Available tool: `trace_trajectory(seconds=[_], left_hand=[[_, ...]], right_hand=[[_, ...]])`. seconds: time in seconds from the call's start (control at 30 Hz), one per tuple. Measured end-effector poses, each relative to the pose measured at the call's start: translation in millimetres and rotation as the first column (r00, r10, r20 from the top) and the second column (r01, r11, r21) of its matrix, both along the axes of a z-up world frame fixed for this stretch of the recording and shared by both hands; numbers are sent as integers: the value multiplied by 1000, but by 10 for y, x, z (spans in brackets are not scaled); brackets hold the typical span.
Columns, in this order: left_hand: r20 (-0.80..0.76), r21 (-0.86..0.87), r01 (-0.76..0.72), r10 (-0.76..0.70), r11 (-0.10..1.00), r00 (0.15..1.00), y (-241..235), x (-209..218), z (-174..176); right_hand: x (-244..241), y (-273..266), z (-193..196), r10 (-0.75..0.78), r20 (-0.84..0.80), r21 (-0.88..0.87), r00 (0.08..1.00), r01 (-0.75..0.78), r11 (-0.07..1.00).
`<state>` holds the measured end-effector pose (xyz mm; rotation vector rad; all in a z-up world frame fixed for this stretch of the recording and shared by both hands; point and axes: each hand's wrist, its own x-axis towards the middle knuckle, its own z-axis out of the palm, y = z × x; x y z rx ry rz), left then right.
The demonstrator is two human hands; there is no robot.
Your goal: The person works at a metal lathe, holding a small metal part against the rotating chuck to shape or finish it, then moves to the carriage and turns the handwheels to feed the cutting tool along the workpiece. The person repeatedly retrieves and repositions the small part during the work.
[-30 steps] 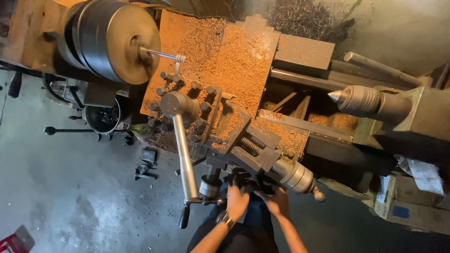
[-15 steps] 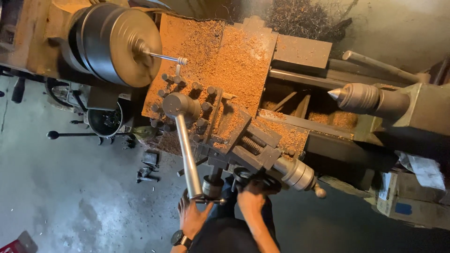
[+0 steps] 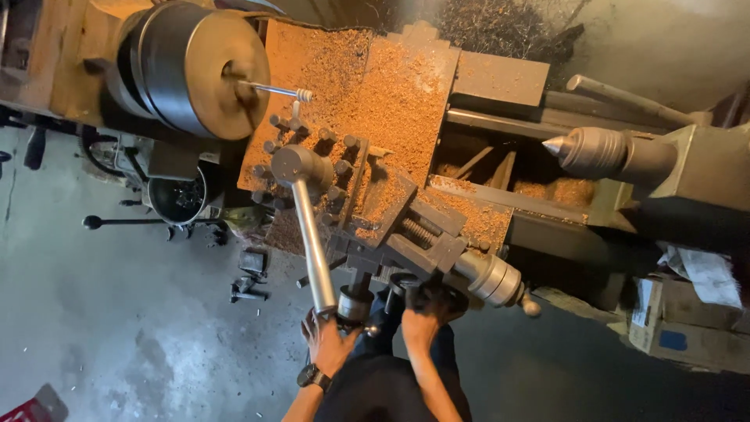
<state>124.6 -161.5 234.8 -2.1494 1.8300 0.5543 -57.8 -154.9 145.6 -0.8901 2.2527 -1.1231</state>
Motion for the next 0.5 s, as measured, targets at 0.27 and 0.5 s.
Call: trace_trajectory(seconds=[0.27, 0.5], left_hand=[[-353, -207, -2, -73, 978, 933, -252, -678, 644], [-386, 91, 594, -522, 799, 761, -396, -1008, -283]], right_hand=[[-322, 571, -2186, -281, 49, 139, 958, 272, 952], [-543, 747, -2552, -366, 367, 258, 855, 284, 923]])
